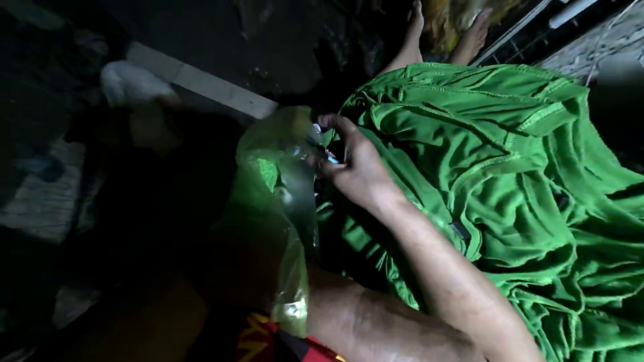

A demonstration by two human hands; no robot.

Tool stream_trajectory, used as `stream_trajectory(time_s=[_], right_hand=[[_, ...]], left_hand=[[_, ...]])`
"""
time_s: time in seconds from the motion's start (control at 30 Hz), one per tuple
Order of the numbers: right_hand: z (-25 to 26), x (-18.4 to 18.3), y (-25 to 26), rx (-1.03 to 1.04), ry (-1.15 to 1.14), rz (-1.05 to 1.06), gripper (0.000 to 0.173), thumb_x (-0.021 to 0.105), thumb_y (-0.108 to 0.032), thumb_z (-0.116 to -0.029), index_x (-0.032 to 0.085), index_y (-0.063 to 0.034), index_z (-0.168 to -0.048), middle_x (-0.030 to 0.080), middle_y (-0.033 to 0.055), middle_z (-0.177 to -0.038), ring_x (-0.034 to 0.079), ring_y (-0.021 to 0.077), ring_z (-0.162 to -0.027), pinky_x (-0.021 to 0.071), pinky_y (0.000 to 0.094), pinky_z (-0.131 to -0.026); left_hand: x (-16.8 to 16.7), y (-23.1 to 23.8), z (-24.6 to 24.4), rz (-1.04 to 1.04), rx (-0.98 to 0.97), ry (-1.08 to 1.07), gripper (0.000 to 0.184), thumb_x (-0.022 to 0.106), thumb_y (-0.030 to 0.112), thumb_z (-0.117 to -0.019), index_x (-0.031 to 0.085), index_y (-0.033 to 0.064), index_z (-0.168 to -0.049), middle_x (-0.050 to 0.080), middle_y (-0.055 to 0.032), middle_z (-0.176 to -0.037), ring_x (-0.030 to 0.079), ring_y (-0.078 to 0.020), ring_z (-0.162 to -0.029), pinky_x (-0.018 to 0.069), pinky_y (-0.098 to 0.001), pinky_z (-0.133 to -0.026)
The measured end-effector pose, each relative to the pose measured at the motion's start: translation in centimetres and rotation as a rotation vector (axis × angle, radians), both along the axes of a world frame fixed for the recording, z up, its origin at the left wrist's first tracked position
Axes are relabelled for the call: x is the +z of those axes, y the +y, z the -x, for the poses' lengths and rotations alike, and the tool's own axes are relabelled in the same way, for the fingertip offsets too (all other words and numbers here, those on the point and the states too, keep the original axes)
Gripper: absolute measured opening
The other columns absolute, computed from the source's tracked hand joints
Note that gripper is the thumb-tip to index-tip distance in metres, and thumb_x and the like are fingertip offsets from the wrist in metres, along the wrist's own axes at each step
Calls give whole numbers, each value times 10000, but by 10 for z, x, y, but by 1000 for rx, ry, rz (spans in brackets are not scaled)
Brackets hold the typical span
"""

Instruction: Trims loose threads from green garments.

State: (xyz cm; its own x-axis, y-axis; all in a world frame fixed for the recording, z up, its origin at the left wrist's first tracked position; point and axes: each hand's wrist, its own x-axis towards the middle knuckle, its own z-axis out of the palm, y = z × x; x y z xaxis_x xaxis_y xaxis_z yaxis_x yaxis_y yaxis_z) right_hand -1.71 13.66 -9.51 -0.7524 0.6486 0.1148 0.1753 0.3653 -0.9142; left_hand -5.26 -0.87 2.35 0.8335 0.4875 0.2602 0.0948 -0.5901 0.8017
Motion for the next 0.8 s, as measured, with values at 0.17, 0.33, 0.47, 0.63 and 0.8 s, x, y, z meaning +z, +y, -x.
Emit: stream_trajectory(time_s=[0.17,0.33,0.47,0.63,0.8], right_hand=[[-21,45,-7,-77,-3,24,309,637,-43,-964,588,-63,-1268,713,31,-1023,690,65,-793,609,249,-669],[-37,81,-35,-306,-74,128,288,570,24,-924,580,-13,-1210,615,-13,-833,576,-12,-657,506,149,-618],[-40,83,-29,-267,-45,129,296,599,4,-960,566,17,-1254,642,4,-855,618,3,-690,539,161,-652],[-110,125,-23,-258,-111,-139,228,589,-85,-1011,593,-7,-1225,691,-17,-1070,663,-16,-897,562,169,-773],[-187,119,-68,-448,-279,-179,133,641,-38,-946,646,-34,-1079,676,-74,-955,649,-59,-831,578,148,-753]], left_hand=[[-32,8,75,70,468,-205,179,573,149,-1017,671,26,-931,654,-21,-819,616,-18,-758,517,-161,-695],[-67,31,151,121,1026,379,223,506,111,-1056,640,-66,-1072,662,-216,-936,661,-326,-834,540,-529,-767],[-78,37,165,274,1061,674,325,468,128,-1093,592,-100,-1288,621,-349,-1218,594,-521,-1168,426,-673,-1001],[-70,28,177,26,1007,319,298,572,222,-1030,666,-27,-1163,682,-199,-1070,656,-244,-960,534,-447,-876],[-81,48,147,-123,780,-47,273,593,287,-1025,709,67,-1138,660,-68,-1262,604,-68,-1162,466,-275,-1055]])
